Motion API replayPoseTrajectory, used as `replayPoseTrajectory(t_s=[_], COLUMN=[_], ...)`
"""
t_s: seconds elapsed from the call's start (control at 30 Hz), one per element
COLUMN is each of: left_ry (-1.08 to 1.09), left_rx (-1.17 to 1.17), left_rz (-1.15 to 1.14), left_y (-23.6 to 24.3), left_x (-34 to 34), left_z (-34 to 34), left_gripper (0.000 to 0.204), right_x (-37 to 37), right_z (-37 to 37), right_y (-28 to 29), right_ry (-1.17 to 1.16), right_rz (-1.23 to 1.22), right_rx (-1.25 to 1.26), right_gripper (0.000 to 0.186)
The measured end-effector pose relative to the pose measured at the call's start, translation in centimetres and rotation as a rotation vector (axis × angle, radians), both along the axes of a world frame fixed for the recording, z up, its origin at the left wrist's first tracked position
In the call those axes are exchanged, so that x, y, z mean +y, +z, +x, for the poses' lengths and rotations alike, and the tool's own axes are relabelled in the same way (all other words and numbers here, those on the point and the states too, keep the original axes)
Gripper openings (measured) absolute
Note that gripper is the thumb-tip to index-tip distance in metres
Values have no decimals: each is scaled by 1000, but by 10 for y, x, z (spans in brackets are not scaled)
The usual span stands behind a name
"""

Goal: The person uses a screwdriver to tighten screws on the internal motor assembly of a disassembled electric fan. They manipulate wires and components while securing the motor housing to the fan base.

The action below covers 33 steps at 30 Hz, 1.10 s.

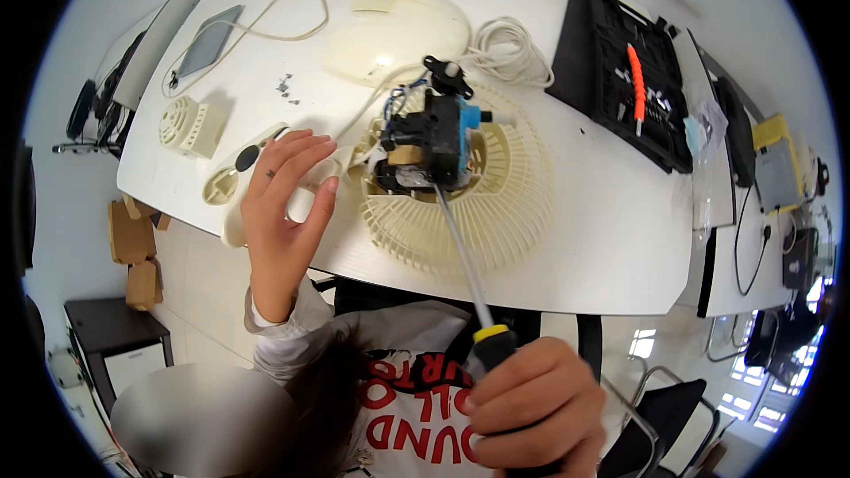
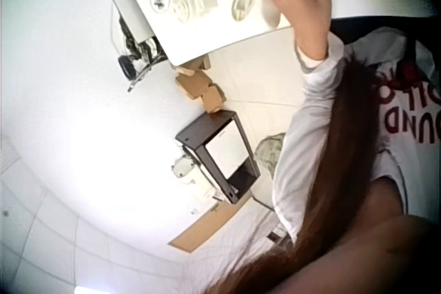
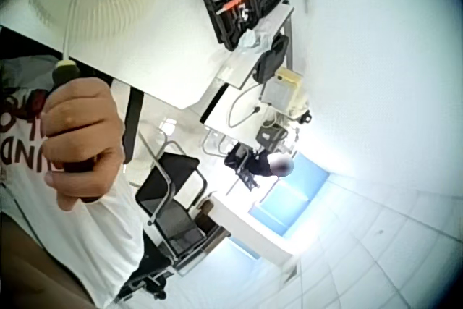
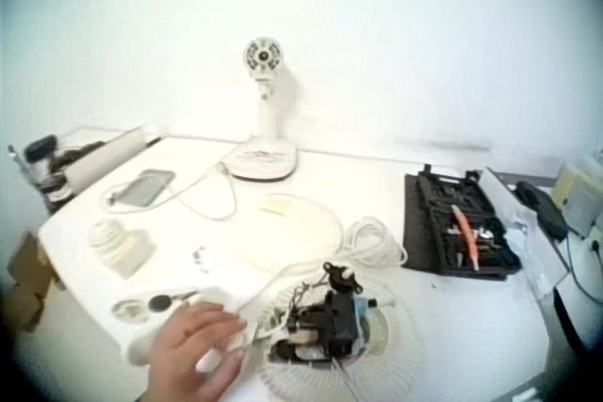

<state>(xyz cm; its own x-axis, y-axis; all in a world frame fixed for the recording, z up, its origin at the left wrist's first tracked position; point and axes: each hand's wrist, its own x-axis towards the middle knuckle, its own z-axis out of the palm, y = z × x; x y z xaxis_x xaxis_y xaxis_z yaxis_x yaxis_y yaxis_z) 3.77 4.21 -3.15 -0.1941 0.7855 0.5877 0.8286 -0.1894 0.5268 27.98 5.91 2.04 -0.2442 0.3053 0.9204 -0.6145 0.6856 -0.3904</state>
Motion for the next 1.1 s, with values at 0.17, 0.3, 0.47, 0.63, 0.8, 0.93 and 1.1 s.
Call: replayPoseTrajectory(t_s=[0.17, 0.3, 0.47, 0.63, 0.8, 0.93, 1.1], left_ry=[129, 144, 90, 113, 227, 147, 82], left_rx=[197, 301, 273, 315, 191, 8, -43], left_rz=[-59, -177, -285, -352, -331, -364, -394], left_y=[-6, -3, 2, 33, 41, 29, 35], left_x=[0, -2, -2, -21, -33, -41, -51], left_z=[-1, -1, 1, -18, -52, -65, -70], left_gripper=[33, 32, 31, 35, 33, 31, 30], right_x=[-16, -21, -34, -24, -21, -19, -14], right_z=[-6, 1, -27, 2, 1, 12, 2], right_y=[-15, -18, -23, -26, -32, -33, -39], right_ry=[-82, -141, -392, -153, -144, -125, -185], right_rz=[44, 5, -137, 44, 66, 76, 108], right_rx=[-24, -27, 263, -74, -30, -185, -144], right_gripper=[22, 23, 22, 24, 24, 14, 9])
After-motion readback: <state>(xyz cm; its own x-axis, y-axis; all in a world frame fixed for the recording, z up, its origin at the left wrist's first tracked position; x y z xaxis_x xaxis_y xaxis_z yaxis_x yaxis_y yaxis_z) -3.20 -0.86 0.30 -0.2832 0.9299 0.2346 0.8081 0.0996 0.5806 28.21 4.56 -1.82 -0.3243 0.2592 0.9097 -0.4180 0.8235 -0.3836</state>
